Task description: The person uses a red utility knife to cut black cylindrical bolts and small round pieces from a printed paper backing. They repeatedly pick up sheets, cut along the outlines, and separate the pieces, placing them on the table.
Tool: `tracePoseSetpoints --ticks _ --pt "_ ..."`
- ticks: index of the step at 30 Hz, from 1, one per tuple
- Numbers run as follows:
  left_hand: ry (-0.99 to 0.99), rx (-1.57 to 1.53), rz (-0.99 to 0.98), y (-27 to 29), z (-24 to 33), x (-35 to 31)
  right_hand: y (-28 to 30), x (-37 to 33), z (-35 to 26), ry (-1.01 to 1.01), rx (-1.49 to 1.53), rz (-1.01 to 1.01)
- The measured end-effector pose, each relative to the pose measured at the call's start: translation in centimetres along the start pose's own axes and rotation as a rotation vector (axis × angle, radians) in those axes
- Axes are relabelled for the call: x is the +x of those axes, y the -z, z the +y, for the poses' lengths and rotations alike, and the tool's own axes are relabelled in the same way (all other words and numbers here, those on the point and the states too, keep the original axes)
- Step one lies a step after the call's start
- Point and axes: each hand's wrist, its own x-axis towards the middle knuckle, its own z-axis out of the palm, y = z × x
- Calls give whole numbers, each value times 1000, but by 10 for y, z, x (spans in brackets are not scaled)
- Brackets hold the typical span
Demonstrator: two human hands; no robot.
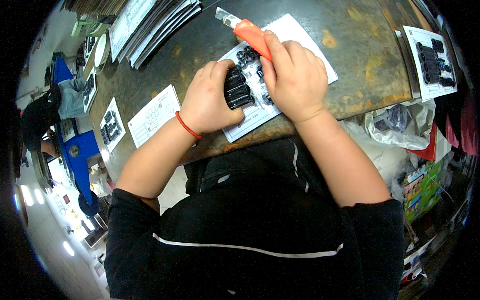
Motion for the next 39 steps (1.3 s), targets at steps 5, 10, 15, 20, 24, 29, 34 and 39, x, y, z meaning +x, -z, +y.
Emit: tracePoseSetpoints --ticks 5,10,15,20,24,29,34,39 --pt "-15 -14 -12 1 -3 1 4 0 -4 -40 16 -37" --pt "-39 -16 -34 3 -5 3 6 0 -4 -44 9 -39" --pt "-39 -12 -50 5 -6 4 -1 -1 0 -10 13 21" --pt "-47 -28 -41 3 -8 5 1 -2 1 -16 16 3" --pt "-14 -46 -47 4 -5 3 13 0 4 -88 94 -38" --pt "-29 -43 -17 -3 -8 -5 99 -5 -14 -948 867 -411" --pt "-66 -38 11 -4 -8 -4 154 -26 -41 -1288 1101 -806" --pt "-53 -35 -3 -3 -7 -3 146 -42 -58 -1336 1096 -841"
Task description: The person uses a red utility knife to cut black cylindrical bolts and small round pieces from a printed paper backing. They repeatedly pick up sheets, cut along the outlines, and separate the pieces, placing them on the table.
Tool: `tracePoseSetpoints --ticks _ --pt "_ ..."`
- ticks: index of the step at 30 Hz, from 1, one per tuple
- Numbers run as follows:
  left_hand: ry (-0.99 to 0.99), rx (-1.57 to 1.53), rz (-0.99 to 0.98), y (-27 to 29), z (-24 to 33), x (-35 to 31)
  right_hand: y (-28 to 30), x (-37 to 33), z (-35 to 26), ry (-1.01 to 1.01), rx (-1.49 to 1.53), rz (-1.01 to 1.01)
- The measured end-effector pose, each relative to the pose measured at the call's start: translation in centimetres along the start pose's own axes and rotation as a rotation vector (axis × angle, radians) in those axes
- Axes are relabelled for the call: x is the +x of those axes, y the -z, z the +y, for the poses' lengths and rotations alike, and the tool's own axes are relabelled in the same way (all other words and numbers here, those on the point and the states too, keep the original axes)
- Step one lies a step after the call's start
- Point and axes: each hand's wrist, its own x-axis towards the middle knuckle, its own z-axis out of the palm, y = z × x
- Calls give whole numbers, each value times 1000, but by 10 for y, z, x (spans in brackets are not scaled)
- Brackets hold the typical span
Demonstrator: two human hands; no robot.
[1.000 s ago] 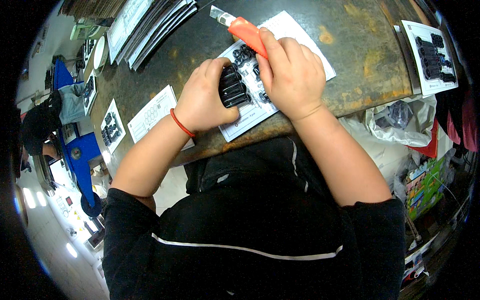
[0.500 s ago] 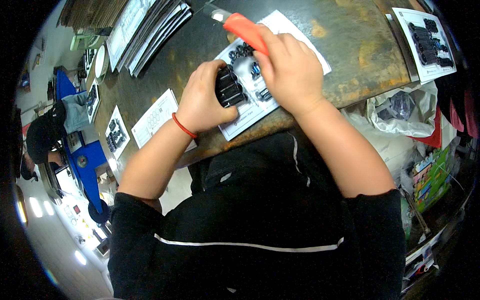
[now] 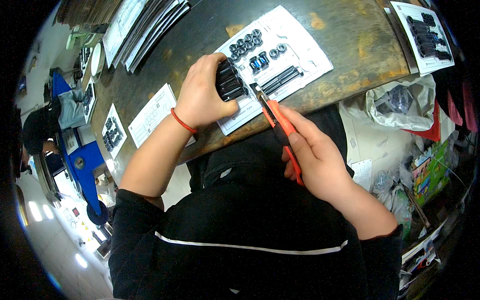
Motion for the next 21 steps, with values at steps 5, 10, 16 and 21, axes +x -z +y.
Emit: tracePoseSetpoints --ticks 5,10,16,21 --pt "-24 14 22 -3 -3 0 -13 2 3 33 -30 24" --pt "-12 44 5 -1 -1 0 -24 11 10 66 -125 68" --pt "90 -102 -85 11 -1 10 -18 3 32 89 -180 5" --pt "124 -471 -139 22 -22 7 -3 -1 32 62 -29 -56"
